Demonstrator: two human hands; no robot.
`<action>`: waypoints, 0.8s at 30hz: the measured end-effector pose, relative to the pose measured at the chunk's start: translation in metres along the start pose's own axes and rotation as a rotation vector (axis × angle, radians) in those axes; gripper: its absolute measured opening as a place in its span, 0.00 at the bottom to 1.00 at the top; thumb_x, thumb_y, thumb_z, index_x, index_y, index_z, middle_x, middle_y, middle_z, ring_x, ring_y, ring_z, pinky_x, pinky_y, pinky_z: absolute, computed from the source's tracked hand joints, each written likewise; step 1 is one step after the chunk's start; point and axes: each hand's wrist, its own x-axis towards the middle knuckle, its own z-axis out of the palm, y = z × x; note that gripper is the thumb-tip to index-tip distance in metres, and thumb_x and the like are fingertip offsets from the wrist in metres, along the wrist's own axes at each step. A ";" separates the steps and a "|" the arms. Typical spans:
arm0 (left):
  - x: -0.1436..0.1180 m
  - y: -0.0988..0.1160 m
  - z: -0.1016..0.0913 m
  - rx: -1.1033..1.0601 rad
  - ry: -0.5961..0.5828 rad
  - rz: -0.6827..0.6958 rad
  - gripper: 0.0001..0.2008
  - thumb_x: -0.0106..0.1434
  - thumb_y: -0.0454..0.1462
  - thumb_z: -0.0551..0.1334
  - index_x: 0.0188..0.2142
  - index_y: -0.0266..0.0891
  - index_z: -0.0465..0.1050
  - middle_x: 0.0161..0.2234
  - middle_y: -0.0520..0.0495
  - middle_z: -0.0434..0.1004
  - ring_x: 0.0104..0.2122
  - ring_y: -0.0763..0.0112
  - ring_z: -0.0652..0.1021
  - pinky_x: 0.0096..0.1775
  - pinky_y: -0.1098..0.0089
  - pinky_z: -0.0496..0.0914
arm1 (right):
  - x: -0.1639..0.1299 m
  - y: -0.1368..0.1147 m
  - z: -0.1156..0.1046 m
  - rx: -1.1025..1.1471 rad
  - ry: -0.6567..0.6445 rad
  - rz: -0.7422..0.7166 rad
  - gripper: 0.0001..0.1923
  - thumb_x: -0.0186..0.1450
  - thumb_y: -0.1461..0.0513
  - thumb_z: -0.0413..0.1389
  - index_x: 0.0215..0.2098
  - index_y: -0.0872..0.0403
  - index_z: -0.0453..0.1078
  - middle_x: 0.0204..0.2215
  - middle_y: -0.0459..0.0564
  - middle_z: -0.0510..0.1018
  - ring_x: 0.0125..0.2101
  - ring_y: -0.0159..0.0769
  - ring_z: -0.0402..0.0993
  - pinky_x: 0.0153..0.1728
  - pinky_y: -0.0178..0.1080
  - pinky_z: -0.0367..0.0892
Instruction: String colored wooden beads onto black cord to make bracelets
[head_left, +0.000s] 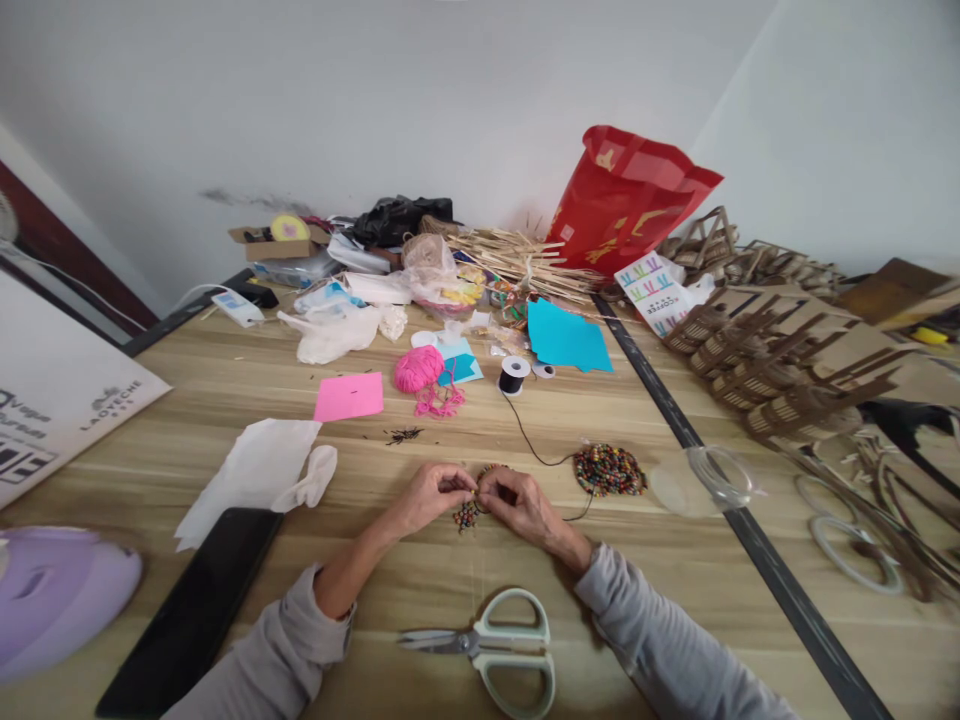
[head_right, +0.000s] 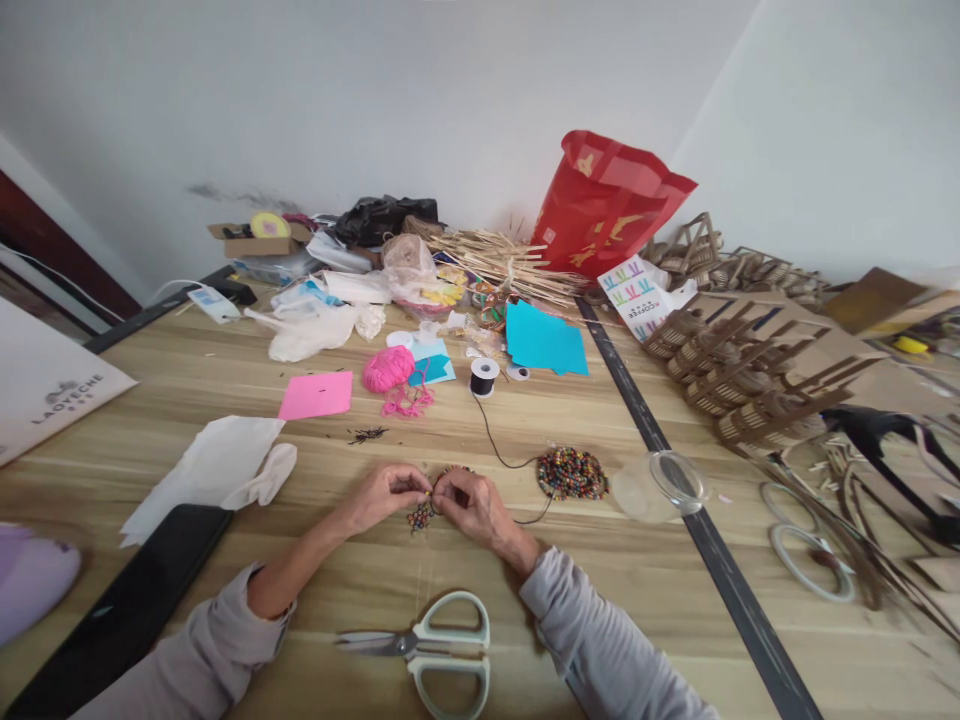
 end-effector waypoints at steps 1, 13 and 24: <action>0.000 0.000 0.000 0.001 -0.001 0.003 0.06 0.52 0.34 0.64 0.31 0.32 0.77 0.27 0.47 0.77 0.29 0.71 0.74 0.33 0.72 0.68 | 0.000 0.000 0.000 0.003 0.001 -0.001 0.05 0.61 0.63 0.55 0.28 0.57 0.70 0.22 0.44 0.70 0.22 0.28 0.61 0.24 0.30 0.56; -0.001 0.005 -0.001 -0.003 -0.007 -0.016 0.06 0.51 0.34 0.65 0.29 0.33 0.77 0.27 0.47 0.78 0.29 0.70 0.75 0.34 0.71 0.69 | 0.001 0.005 0.001 0.066 0.010 0.049 0.05 0.58 0.62 0.59 0.29 0.57 0.69 0.21 0.42 0.69 0.21 0.26 0.60 0.23 0.30 0.56; 0.001 0.004 0.000 -0.035 0.026 -0.025 0.03 0.48 0.32 0.66 0.25 0.33 0.75 0.24 0.49 0.76 0.26 0.73 0.74 0.32 0.72 0.68 | 0.001 0.002 0.002 0.092 0.014 0.000 0.06 0.59 0.62 0.60 0.30 0.57 0.69 0.21 0.42 0.69 0.21 0.26 0.61 0.23 0.29 0.57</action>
